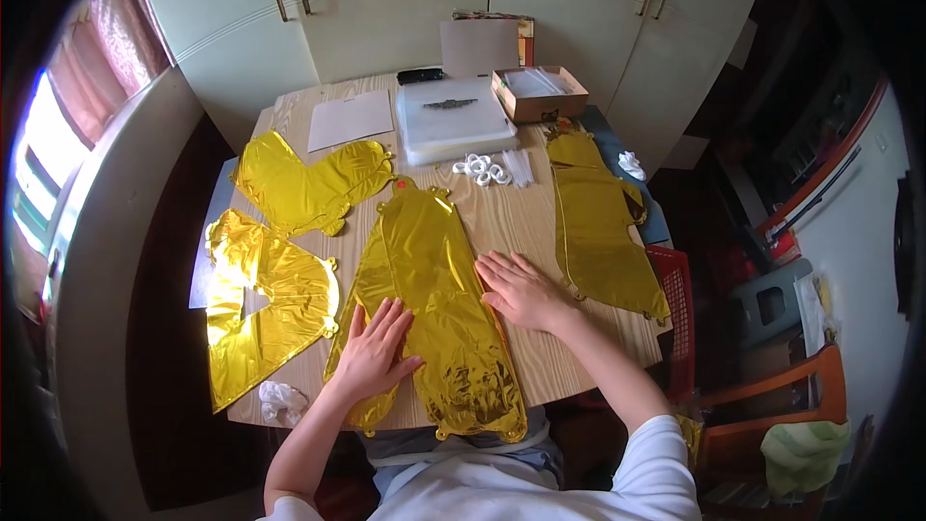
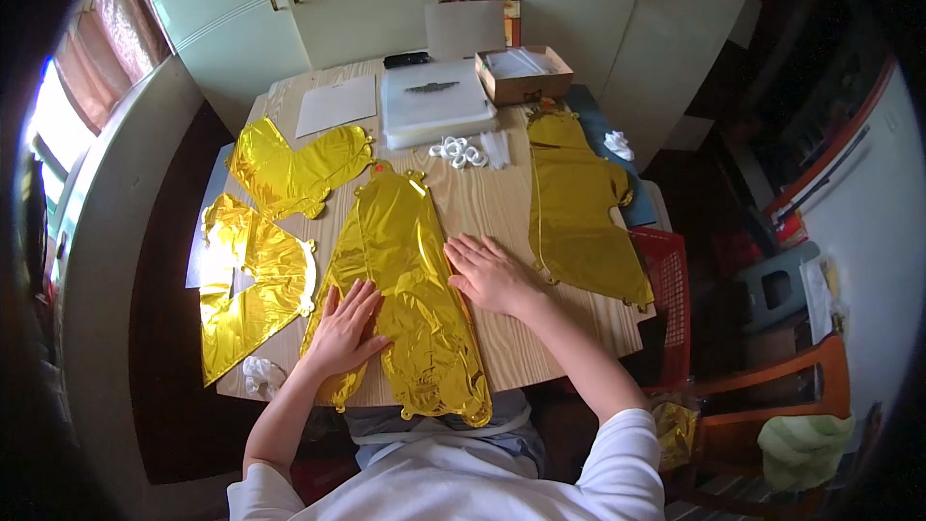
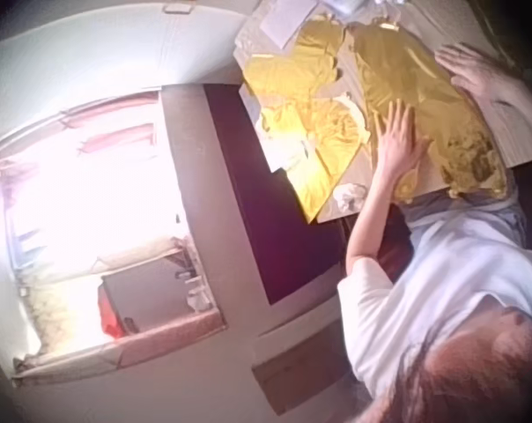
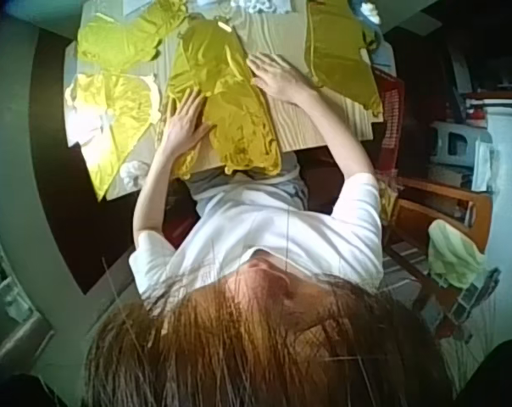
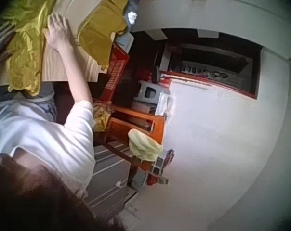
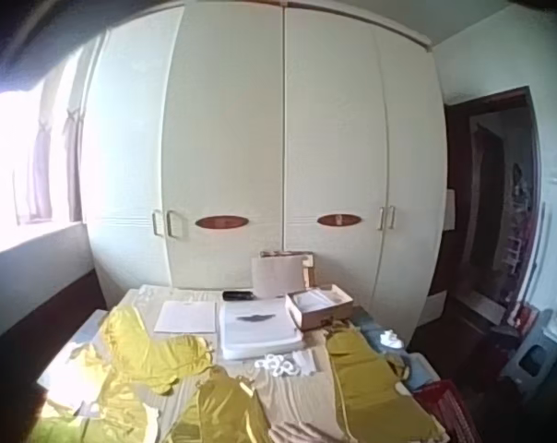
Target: Folding gold-colored foil items and inserting them into cardboard packaging.
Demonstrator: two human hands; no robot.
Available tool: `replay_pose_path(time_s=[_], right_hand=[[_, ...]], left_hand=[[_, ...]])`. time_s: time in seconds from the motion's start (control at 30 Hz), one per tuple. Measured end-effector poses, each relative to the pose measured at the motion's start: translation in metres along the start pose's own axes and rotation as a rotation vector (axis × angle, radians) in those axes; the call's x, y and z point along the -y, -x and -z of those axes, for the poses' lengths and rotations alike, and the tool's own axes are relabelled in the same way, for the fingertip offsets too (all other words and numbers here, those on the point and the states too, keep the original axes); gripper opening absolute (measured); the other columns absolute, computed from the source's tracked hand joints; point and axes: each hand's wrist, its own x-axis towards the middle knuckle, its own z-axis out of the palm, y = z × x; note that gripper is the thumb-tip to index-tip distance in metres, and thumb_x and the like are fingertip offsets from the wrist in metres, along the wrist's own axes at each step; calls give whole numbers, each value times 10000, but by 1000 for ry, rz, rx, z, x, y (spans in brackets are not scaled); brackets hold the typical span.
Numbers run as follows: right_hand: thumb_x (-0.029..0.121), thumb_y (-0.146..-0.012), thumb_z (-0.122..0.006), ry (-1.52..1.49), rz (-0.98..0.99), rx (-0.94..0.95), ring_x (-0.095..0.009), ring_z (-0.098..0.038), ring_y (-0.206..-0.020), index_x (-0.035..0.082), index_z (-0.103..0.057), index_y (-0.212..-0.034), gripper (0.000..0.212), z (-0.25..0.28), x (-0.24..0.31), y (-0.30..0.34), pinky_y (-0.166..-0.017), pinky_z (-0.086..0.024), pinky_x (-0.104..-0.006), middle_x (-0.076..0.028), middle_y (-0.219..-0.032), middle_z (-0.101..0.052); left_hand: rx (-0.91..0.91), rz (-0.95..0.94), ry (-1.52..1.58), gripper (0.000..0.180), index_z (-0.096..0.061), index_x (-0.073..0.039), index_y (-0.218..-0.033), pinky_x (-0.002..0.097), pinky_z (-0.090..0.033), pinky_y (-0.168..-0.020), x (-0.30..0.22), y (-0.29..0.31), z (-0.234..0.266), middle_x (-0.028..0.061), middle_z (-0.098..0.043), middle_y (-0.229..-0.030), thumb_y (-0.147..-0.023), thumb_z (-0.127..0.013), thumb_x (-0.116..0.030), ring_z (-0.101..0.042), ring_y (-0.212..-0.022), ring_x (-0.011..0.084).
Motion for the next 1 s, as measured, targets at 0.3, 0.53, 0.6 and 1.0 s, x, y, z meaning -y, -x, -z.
replay_pose_path(time_s=[0.3, 0.53, 0.6, 1.0], right_hand=[[498, -996, -372, 57, 48, -7, -238, -226, -1459, 74, -333, -1484, 647, -10, 9, -6, -1198, -136, -447, -95, -1554, -309], [600, -943, -417, 111, 55, -19, -234, -210, -1463, 84, -333, -1486, 754, -10, 12, -5, -1199, -133, -444, -94, -1559, -296], [620, -930, -425, 113, 52, -20, -235, -212, -1461, 84, -332, -1486, 778, -8, 12, -5, -1198, -136, -442, -93, -1558, -297], [648, -898, -452, 125, 35, 0, -249, -225, -1454, 97, -345, -1480, 809, -9, 12, -6, -1200, -132, -437, -103, -1545, -315]], left_hand=[[31, 24, 32, 788, -365, -14, -1435, 529, -85, -1178, 2, 1, -2, 183, -346, -1513, -873, -595, -517, -240, -1450, 312], [35, 13, 29, 809, -347, -12, -1445, 532, -82, -1177, 2, 0, 1, 200, -337, -1514, -872, -601, -523, -238, -1449, 322], [25, 3, 24, 791, -372, -9, -1427, 552, -121, -1166, 0, 0, 2, 205, -356, -1499, -873, -599, -525, -266, -1436, 331], [177, -227, 68, 654, -323, -35, -1476, 518, -137, -1179, -14, -107, 12, 155, -310, -1540, -992, -402, -468, -219, -1456, 298]])
